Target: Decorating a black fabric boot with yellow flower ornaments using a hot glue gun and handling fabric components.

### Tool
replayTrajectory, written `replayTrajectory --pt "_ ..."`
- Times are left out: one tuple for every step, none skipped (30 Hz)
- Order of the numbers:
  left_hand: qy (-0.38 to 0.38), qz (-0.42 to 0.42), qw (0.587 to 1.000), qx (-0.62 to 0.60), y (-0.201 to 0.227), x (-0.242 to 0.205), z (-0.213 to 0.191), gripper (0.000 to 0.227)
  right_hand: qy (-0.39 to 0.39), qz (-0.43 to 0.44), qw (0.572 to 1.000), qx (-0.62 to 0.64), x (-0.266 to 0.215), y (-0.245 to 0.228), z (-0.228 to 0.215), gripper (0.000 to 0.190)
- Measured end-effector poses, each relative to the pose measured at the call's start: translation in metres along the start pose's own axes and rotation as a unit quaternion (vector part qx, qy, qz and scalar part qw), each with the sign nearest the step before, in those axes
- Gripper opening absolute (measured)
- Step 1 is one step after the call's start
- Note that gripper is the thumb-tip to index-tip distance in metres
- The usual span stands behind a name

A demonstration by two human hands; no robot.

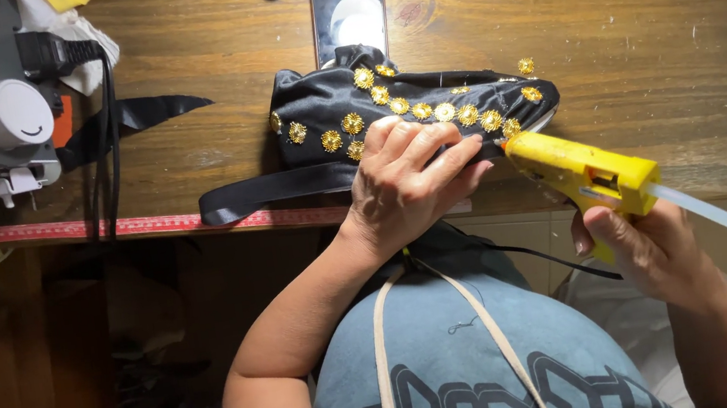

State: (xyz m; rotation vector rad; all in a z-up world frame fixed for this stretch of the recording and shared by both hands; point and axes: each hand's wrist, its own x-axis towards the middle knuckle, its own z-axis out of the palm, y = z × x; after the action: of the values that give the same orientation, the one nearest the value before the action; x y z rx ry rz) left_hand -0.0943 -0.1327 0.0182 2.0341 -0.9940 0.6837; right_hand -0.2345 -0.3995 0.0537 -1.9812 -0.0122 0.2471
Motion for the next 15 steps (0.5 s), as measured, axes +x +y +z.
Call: replayTrajectory --pt "0.000 -0.001 1.000 -0.002 0.000 0.000 0.000 0.015 0.000 0.002 1.000 -0.001 -0.002 0.002 0.002 0.041" --pt "0.002 -0.002 1.000 -0.001 0.000 0.000 -0.001 0.015 0.026 0.040 0.999 0.003 -0.004 0.004 0.004 0.041" --pt "0.004 -0.003 1.000 -0.001 0.001 0.001 -0.001 0.015 0.051 0.078 0.996 0.006 -0.006 0.006 0.006 0.046" --pt "0.005 -0.003 1.000 -0.002 0.000 0.001 -0.001 0.015 0.052 0.078 0.996 0.005 -0.009 0.007 0.007 0.046" --pt "0.006 -0.004 1.000 0.001 0.000 0.001 0.000 0.015 0.060 0.067 0.996 0.002 -0.012 0.009 0.007 0.040" --pt "0.007 -0.005 1.000 0.003 0.000 0.000 0.000 0.015 0.069 0.056 0.996 0.000 -0.016 0.010 0.008 0.039" --pt "0.008 -0.006 1.000 0.001 0.000 0.000 0.000 0.015 0.069 0.057 0.996 -0.001 -0.017 0.011 0.008 0.039" --pt "0.007 -0.004 1.000 0.000 -0.001 0.000 0.001 0.015 0.072 0.068 0.994 0.038 -0.018 0.013 0.009 0.037" --pt "0.006 -0.003 1.000 -0.001 -0.001 0.000 0.001 0.015 0.076 0.079 0.991 0.077 -0.019 0.014 0.009 0.036" --pt "0.006 -0.003 1.000 -0.002 -0.001 0.000 0.001 0.015 0.076 0.079 0.991 0.076 -0.020 0.014 0.009 0.036" --pt "0.004 -0.004 1.000 -0.002 -0.001 0.000 0.000 0.015 0.078 0.080 0.992 0.066 -0.020 0.013 0.009 0.037" --pt "0.002 -0.004 1.000 -0.002 -0.001 -0.001 0.000 0.015 0.079 0.081 0.992 0.056 -0.021 0.013 0.009 0.037" --pt "0.002 -0.005 1.000 -0.003 0.000 -0.001 0.000 0.015 0.080 0.082 0.992 0.055 -0.021 0.009 0.009 0.037" --pt "0.000 -0.006 1.000 -0.002 0.000 -0.002 0.000 0.015 0.077 0.094 0.991 0.055 -0.021 0.005 0.009 0.035" --pt "-0.001 -0.008 1.000 -0.001 -0.001 -0.002 0.000 0.015 0.075 0.105 0.990 0.056 -0.021 0.001 0.009 0.034"
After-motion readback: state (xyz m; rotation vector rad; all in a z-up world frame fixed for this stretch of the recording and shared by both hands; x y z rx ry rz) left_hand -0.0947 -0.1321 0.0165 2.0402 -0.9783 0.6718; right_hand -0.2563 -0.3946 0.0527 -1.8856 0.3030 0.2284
